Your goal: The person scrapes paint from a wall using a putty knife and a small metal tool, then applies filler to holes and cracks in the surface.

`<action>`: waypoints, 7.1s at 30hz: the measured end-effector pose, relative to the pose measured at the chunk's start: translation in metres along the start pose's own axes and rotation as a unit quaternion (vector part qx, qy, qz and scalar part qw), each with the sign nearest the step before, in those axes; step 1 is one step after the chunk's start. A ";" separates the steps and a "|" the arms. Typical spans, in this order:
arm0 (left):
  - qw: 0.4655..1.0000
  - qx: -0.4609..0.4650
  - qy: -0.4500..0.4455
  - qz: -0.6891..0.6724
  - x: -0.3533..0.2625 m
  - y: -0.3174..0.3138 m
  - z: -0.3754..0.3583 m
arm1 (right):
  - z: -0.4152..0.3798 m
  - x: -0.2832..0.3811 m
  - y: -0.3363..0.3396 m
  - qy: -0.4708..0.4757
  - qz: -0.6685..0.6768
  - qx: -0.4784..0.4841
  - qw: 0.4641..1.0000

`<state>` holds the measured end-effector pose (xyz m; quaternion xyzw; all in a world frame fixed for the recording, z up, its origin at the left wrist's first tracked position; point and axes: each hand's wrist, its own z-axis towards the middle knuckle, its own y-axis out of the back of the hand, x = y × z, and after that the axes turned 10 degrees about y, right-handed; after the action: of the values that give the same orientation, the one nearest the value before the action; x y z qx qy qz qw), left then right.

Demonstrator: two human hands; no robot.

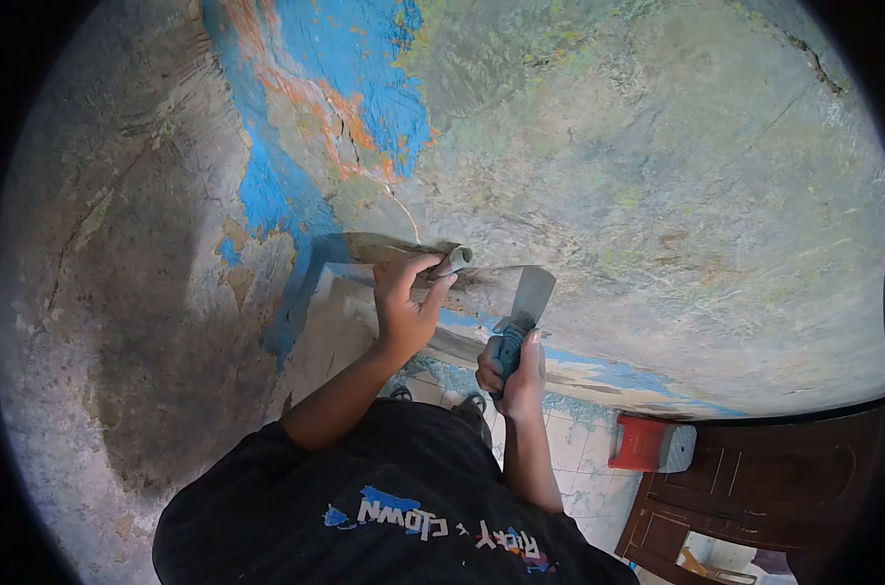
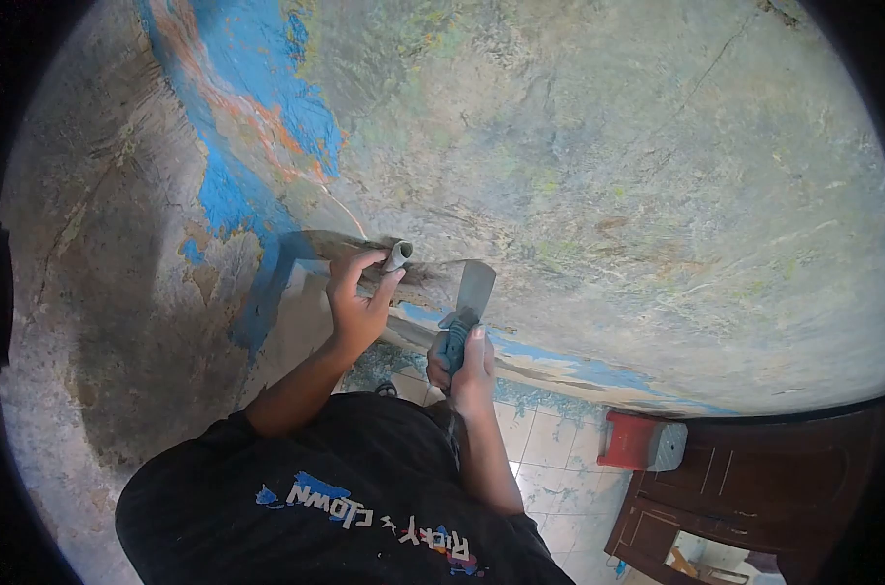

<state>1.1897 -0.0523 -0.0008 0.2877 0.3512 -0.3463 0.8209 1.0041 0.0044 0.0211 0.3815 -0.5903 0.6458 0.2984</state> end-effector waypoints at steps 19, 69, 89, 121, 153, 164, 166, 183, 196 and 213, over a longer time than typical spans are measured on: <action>1.000 0.000 0.009 0.002 -0.006 -0.001 -0.002 | 0.003 0.012 -0.007 0.006 -0.065 -0.005 0.998; 0.999 -0.020 0.029 -0.040 0.004 -0.013 -0.009 | -0.002 0.042 -0.007 0.054 -0.249 0.012 0.967; 0.999 -0.013 0.024 -0.034 -0.004 -0.011 -0.013 | -0.008 0.034 0.009 -0.011 -0.146 -0.011 0.989; 0.965 -0.148 -0.154 0.150 -0.087 -0.078 -0.031 | -0.060 0.065 0.175 -0.102 -0.204 0.016 0.974; 0.882 0.022 -0.380 0.278 -0.110 -0.042 0.004 | -0.059 0.083 0.212 -0.182 -0.181 0.085 0.963; 0.862 0.051 -0.418 0.281 -0.119 -0.047 0.008 | -0.067 0.084 0.217 -0.165 -0.193 0.071 0.965; 0.864 0.040 -0.412 0.285 -0.117 -0.037 0.016 | -0.067 0.086 0.217 -0.159 -0.191 0.070 0.966; 0.880 0.022 -0.374 0.291 -0.100 -0.017 0.023 | -0.053 0.075 0.196 -0.156 -0.205 0.083 0.963; 0.963 -0.140 -0.166 0.162 -0.057 -0.015 -0.005 | -0.041 0.061 0.155 -0.079 -0.232 0.193 0.950; 0.993 -0.111 0.025 -0.015 -0.027 -0.025 -0.024 | -0.015 0.057 0.056 0.000 -0.122 0.065 0.990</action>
<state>1.1472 -0.0401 0.0000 0.1981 0.4123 -0.3099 0.8335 0.9247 0.0087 0.0392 0.4691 -0.4960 0.6419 0.3493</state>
